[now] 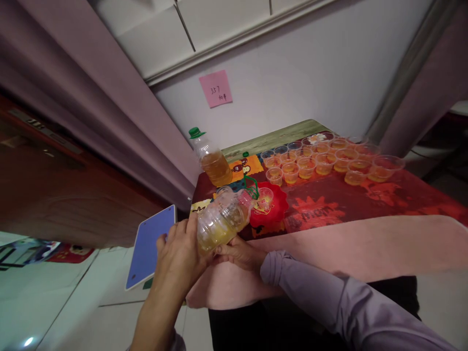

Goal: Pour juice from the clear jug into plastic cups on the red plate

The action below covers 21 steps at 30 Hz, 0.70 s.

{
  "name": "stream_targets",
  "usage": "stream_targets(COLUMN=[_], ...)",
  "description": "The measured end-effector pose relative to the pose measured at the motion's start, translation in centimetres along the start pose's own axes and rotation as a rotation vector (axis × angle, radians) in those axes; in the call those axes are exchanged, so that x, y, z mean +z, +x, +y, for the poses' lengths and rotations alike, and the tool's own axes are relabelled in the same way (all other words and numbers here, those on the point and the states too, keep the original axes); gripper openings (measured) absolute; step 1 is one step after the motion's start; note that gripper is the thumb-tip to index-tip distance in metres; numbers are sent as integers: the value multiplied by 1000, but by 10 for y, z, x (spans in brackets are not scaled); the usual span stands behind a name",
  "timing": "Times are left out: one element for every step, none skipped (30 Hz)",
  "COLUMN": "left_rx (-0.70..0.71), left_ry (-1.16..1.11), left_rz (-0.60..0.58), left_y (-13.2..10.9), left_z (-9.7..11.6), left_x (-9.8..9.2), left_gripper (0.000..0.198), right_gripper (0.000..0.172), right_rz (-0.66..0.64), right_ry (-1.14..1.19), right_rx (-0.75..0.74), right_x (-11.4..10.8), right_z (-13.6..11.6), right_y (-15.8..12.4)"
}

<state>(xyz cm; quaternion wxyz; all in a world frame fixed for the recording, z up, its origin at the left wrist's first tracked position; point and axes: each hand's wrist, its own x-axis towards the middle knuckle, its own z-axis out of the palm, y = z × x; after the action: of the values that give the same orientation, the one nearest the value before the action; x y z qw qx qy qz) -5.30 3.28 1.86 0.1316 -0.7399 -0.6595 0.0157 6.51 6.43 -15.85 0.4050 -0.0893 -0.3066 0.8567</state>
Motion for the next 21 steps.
stream_targets(left_rx=[-6, -11, -14, -15, -17, -21, -27, -38, -47, -55, -62, -67, -72, -79, -86, -95, -99, -102, -103, -104, -104], left_ry=[5, 12, 20, 29, 35, 40, 42, 43, 43, 44, 45, 47, 50, 54, 57, 59, 60, 60, 59, 58, 59], left_rz=[-2, -7, -12, -19, -27, -39, -55, -74, -94, -113, -128, -141, -156, -173, -192, -208, -221, -230, -232, -230, -224], left_y=[0, 1, 2, 2, 3, 4, 5, 5, 6, 7, 7, 8, 8, 9, 9, 10, 10, 10, 11, 11, 11], left_z=[1, 2, 3, 4, 5, 6, 7, 8, 10, 12, 14, 16, 18, 19, 21, 22, 23, 24, 25, 25, 25], left_x=[-1, -1, -2, -2, -3, -4, -6, -8, -10, -13, -16, -19, -22, -24, -26, -28, -30, -31, -31, -31, -31], left_gripper=[88, 88, 88, 87, 87, 88, 88, 89, 89, 89, 87, 86, 84, 83, 83, 84, 84, 84, 84, 84, 84], right_gripper=[68, 67, 67, 66, 65, 65, 65, 66, 67, 67, 68, 68, 69, 68, 68, 68, 68, 68, 68, 68, 68], right_rz=[-2, -3, -3, -1, 2, 5, 7, 9, 12, 16, 19, 20, 20, 18, 15, 10, 9, 7, 7, 7, 7], right_ry=[1, 0, -2, -5, -6, -5, -3, 0, 4, 8, 13, 16, 20, 23, 26, 28, 31, 32, 34, 34, 35], right_rx=[0, 3, 6, 8, 8, 7, 4, 3, 0, 0, 2, 7, 13, 18, 20, 22, 20, 20, 21, 22, 24], right_x=[0, 0, 1, 1, 2, 2, 3, 3, 3, 3, 3, 3, 3, 2, 2, 2, 2, 2, 2, 2, 2], right_z=[0, 0, -1, -1, -2, -3, -3, -4, -4, -4, -4, -4, -3, -3, -3, -3, -2, -2, -2, -3, -3], right_y=[0, 0, 0, -1, -1, -1, -1, -1, -1, -1, -1, -1, 0, 0, 0, 0, 1, 1, 1, 1, 1])
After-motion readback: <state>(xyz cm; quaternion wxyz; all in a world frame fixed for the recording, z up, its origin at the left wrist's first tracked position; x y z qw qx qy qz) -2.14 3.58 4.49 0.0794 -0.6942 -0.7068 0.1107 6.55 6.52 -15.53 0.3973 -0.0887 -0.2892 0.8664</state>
